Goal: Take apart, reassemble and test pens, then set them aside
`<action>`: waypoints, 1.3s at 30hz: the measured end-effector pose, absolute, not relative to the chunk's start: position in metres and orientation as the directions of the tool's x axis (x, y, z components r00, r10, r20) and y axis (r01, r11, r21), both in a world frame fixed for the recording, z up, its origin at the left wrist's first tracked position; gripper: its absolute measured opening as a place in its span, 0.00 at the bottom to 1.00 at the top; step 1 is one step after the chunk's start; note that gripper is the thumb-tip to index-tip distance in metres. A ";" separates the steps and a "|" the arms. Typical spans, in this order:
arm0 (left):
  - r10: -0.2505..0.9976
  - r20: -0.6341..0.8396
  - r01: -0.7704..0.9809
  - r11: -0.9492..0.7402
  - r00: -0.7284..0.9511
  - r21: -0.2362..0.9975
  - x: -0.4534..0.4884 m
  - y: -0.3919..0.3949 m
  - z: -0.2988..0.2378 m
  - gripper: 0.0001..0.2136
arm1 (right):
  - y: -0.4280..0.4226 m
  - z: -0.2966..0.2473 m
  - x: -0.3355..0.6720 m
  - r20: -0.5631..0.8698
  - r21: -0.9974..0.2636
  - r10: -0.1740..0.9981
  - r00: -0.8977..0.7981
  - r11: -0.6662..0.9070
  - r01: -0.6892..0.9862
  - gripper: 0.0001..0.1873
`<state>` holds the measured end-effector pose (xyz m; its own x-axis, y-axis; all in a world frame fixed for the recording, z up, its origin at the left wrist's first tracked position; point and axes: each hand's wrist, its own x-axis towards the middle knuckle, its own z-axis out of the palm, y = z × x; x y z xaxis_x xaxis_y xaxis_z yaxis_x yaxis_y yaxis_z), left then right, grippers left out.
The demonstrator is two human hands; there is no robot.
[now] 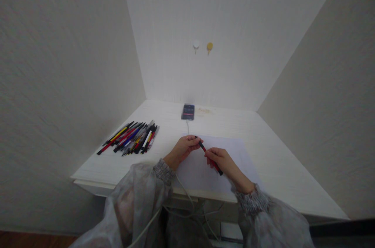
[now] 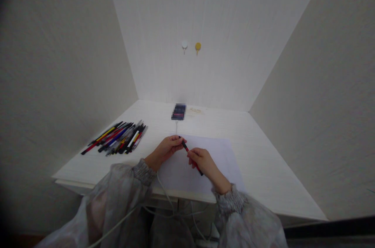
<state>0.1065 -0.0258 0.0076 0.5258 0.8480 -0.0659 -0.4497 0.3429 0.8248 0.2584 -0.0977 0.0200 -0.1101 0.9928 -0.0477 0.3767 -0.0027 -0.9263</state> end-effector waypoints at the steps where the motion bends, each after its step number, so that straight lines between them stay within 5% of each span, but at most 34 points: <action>1: 0.852 -0.070 -0.453 0.343 0.519 0.823 0.107 -0.025 0.007 0.08 | -0.097 0.019 0.258 -0.028 -0.917 0.995 -0.099 0.014 0.399 0.15; 8: 0.877 -0.121 -0.456 0.354 0.464 0.816 0.109 -0.026 0.008 0.10 | -0.094 0.015 0.258 0.079 -0.824 0.997 0.009 0.060 0.563 0.11; 21: 0.851 -0.074 -0.425 0.333 0.520 0.842 0.107 -0.028 0.009 0.09 | -0.098 0.022 0.257 -0.169 -0.972 0.980 -0.103 -0.149 0.181 0.12; 39: 0.837 -0.041 -0.447 0.332 0.546 0.830 0.107 -0.029 0.010 0.10 | -0.101 0.027 0.262 -0.213 -0.972 0.955 -0.205 -0.228 -0.056 0.13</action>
<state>0.1068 -0.0293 0.0104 0.5457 0.8370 -0.0407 -0.4474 0.3321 0.8304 0.2621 -0.1007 0.0271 -0.2049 0.9554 -0.2125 -0.0557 -0.2282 -0.9720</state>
